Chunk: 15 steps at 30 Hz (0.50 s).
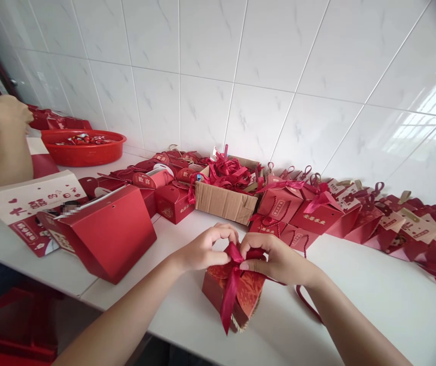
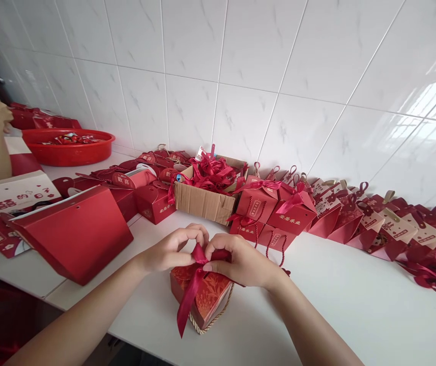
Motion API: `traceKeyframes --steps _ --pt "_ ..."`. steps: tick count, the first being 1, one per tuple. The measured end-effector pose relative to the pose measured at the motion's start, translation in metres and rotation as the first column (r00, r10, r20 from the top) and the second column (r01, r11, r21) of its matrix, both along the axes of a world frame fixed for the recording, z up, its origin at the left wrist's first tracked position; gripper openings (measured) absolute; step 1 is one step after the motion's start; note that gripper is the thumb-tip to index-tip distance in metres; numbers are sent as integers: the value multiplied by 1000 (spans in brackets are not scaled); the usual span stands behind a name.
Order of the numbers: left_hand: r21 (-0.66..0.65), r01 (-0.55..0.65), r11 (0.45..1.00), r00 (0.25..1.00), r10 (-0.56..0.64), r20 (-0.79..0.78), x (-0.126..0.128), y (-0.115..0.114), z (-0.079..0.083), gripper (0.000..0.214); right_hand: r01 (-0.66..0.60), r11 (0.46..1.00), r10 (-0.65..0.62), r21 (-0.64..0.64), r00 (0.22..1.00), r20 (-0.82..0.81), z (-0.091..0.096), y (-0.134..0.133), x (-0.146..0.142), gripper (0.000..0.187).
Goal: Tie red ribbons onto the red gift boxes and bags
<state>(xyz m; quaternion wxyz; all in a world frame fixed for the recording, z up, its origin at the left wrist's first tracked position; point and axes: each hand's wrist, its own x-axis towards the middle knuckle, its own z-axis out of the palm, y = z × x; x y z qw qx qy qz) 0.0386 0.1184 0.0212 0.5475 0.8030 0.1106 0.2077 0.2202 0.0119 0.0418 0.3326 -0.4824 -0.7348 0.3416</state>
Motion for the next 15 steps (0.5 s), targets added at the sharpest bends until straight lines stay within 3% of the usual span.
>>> traceKeyframes --steps 8,12,15 --pt "172 -110 979 990 93 104 2 -3 -4 11 -21 1000 21 -11 999 28 1 -1 1 9" --pt "340 -278 898 952 211 223 4 -1 -11 12 -37 999 38 -4 999 26 1 -1 1 8" --pt "408 -311 858 941 217 260 5 1 -16 14 -42 999 41 7 998 50 1 -1 1 8"
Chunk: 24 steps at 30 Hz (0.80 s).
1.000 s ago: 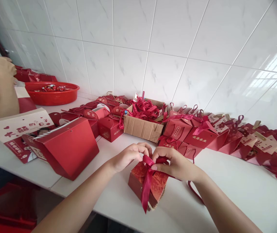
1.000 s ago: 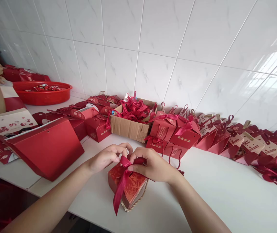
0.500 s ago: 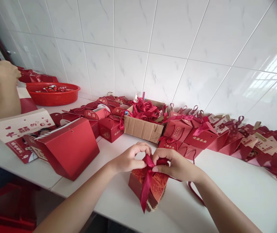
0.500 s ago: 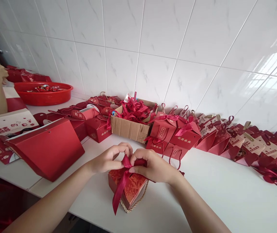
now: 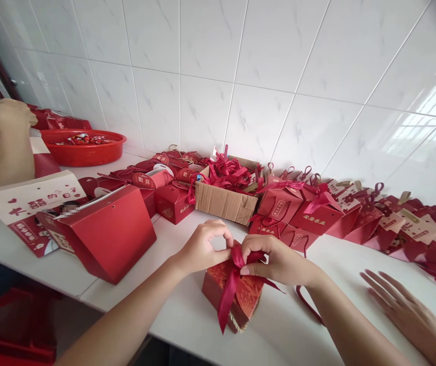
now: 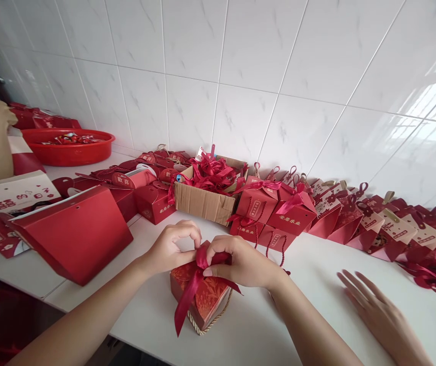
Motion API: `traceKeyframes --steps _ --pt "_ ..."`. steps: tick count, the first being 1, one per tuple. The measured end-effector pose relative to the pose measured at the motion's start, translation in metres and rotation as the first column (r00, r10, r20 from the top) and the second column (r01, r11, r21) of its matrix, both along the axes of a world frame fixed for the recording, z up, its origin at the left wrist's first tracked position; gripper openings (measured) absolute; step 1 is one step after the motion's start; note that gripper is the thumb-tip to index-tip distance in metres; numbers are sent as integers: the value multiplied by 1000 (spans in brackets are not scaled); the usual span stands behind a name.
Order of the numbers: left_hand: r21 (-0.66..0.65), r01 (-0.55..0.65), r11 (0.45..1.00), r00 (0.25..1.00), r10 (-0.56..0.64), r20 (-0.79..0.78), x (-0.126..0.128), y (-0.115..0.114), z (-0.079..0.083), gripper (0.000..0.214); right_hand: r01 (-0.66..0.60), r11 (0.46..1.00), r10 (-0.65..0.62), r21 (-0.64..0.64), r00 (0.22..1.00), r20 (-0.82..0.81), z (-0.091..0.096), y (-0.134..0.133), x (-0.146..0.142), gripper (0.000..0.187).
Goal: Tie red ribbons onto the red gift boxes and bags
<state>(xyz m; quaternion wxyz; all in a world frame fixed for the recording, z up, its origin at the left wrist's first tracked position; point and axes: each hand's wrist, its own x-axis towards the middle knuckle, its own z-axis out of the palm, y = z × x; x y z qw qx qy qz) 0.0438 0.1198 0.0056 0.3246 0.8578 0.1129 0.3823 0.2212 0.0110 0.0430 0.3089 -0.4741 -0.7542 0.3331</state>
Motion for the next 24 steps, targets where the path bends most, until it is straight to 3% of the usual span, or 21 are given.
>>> traceKeyframes --steps 13,19,24 --pt "18 137 990 989 -138 62 -4 7 4 2 -17 1000 16 -8 1000 -26 2 0 0 19" --pt "-3 239 971 971 -239 4 -8 6 10 11 3 1000 -3 -14 1000 -21 3 0 1 25" --pt "-11 204 979 979 -204 -9 -7 4 10 7 9 999 -10 -31 999 -36 2 -1 0 23"
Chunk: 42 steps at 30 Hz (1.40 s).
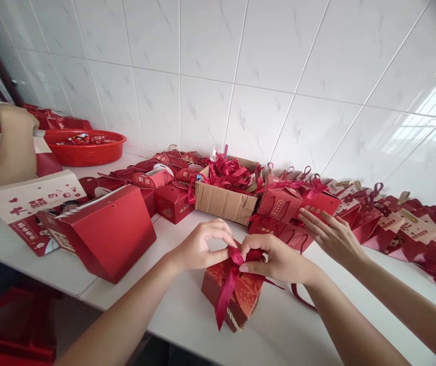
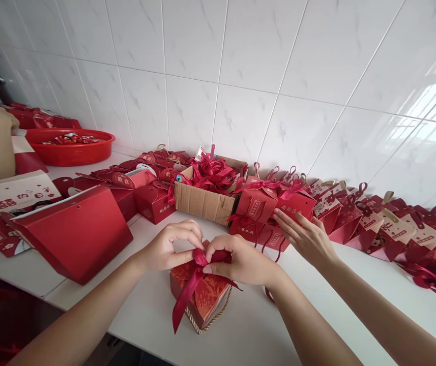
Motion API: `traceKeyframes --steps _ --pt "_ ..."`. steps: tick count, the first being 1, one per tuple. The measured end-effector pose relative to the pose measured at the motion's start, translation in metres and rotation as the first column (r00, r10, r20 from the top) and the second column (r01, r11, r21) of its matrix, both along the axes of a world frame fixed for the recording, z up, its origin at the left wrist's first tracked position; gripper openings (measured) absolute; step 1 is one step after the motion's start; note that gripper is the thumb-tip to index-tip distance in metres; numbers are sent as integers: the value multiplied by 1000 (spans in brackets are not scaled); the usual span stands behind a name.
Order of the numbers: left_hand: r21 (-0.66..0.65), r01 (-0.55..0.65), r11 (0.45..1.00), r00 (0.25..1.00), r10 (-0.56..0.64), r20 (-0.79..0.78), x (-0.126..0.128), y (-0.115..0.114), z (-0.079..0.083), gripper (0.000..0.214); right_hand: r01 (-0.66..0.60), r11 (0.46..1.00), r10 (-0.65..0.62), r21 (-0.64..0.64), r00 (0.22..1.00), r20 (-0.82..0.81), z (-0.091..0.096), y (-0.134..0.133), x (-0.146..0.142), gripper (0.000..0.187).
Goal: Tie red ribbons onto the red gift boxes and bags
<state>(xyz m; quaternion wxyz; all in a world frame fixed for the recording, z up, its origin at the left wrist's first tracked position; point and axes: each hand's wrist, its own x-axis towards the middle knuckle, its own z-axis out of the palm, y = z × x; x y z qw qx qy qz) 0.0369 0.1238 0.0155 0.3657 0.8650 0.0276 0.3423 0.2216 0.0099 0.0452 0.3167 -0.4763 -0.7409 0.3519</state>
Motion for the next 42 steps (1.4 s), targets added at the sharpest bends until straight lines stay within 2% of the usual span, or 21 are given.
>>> traceKeyframes --steps 9,12,17,21,24,29,33,36,38,42 --pt "-230 53 972 993 -75 -91 -3 -3 2 6 -15 1000 15 -4 1000 -27 1 0 -1 20" --pt "-220 82 972 989 -106 -101 -6 -2 5 8 -11 1000 9 -26 998 -63 4 -1 -1 14" --pt "-212 111 971 984 -138 -115 -8 -1 7 15 41 999 -41 -17 999 -24 2 -1 2 16" --pt "-284 103 953 987 -134 -90 -7 -2 7 22 28 999 -28 -25 1000 -14 -1 0 3 15" --pt "-337 104 936 979 -156 -133 -7 -3 7 21 18 998 -20 -52 999 -44 0 0 3 16" --pt "-298 137 945 957 -204 -205 -7 -2 9 25 149 986 -143 -69 986 81 4 -2 5 26" --pt "-283 108 953 974 -158 -161 -8 -1 12 13 256 958 -240 -127 963 125 5 -2 9 34" --pt "-297 64 953 978 -120 -173 -7 -3 12 10 266 953 -259 -147 964 63 4 0 9 37" --pt "-311 3 951 975 -71 -208 -4 -7 12 14 247 958 -249 -147 968 4 4 0 9 38" --pt "-289 -182 940 960 106 -261 1 -20 13 15 221 965 -236 -141 966 -102 4 -1 11 39"
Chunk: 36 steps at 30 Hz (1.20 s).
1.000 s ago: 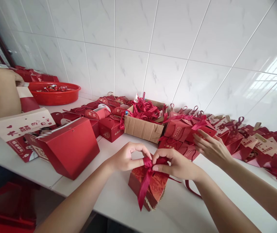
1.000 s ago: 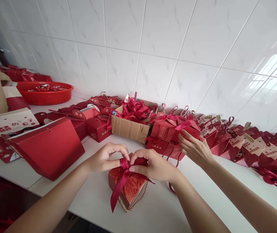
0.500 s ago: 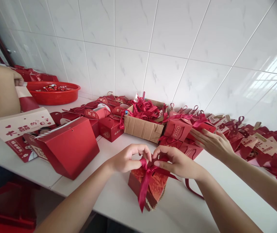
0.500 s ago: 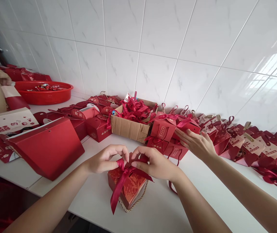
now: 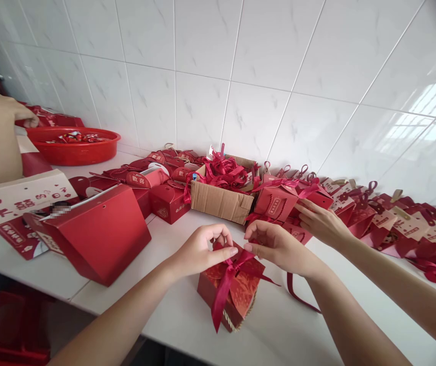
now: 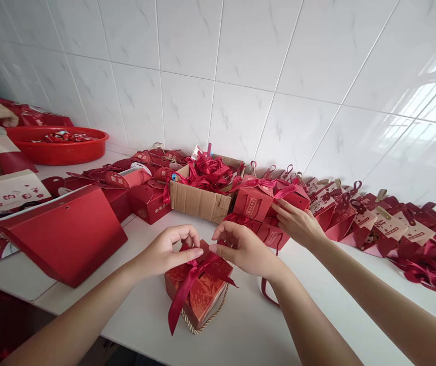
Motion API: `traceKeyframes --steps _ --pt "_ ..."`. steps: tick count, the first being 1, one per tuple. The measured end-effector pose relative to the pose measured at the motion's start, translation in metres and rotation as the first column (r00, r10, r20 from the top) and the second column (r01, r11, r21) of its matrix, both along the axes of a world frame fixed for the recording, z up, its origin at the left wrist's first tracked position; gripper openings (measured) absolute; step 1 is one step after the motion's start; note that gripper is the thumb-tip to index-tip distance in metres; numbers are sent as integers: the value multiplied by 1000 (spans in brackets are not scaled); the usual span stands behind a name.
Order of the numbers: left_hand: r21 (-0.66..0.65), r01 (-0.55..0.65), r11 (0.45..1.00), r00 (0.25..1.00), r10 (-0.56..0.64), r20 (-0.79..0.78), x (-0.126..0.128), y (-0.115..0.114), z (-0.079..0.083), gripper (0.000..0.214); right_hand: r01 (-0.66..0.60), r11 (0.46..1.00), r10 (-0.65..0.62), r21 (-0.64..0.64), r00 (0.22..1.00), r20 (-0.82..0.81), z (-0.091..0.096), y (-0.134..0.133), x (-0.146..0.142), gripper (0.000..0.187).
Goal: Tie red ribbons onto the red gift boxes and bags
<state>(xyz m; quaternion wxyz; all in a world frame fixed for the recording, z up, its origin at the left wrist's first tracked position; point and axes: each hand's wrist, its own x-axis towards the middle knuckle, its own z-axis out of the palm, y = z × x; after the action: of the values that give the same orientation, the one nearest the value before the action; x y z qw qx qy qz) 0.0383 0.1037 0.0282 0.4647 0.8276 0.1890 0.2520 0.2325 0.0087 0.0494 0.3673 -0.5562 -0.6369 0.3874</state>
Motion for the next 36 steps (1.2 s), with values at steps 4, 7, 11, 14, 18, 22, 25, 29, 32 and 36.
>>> traceKeyframes --steps 4,7,11,14,18,22,25,29,32,36 --pt "9 -88 996 996 88 3 -2 -13 4 11 -25 999 24 -45 999 -28 3 -2 4 39" --pt "67 -83 994 996 84 -21 -5 -21 4 14 -35 998 34 -59 999 -11 4 -3 6 37" --pt "230 -147 962 985 164 -59 -3 -28 -2 18 -45 999 45 1 999 -11 3 -2 9 35" --pt "278 -166 946 977 195 -81 1 -28 -4 19 -30 999 31 41 999 -15 2 -1 10 35" --pt "258 -149 954 974 187 -127 3 -22 -5 27 -7 995 8 99 1000 -9 2 1 11 33" --pt "134 -94 987 979 116 -167 2 -15 -9 31 11 990 -14 138 1000 19 -1 4 12 31" --pt "26 -70 997 979 74 -191 3 -12 -10 31 31 985 -38 172 999 34 -5 7 13 30" --pt "-22 -62 998 978 56 -200 4 -10 -9 29 32 980 -44 194 997 59 -8 8 14 29" --pt "-46 -50 998 980 40 -193 3 -10 -7 27 10 979 -27 202 997 78 -9 9 14 27" --pt "-50 -44 998 979 33 -203 1 -10 -8 28 -13 979 -6 204 996 88 -10 11 15 26"
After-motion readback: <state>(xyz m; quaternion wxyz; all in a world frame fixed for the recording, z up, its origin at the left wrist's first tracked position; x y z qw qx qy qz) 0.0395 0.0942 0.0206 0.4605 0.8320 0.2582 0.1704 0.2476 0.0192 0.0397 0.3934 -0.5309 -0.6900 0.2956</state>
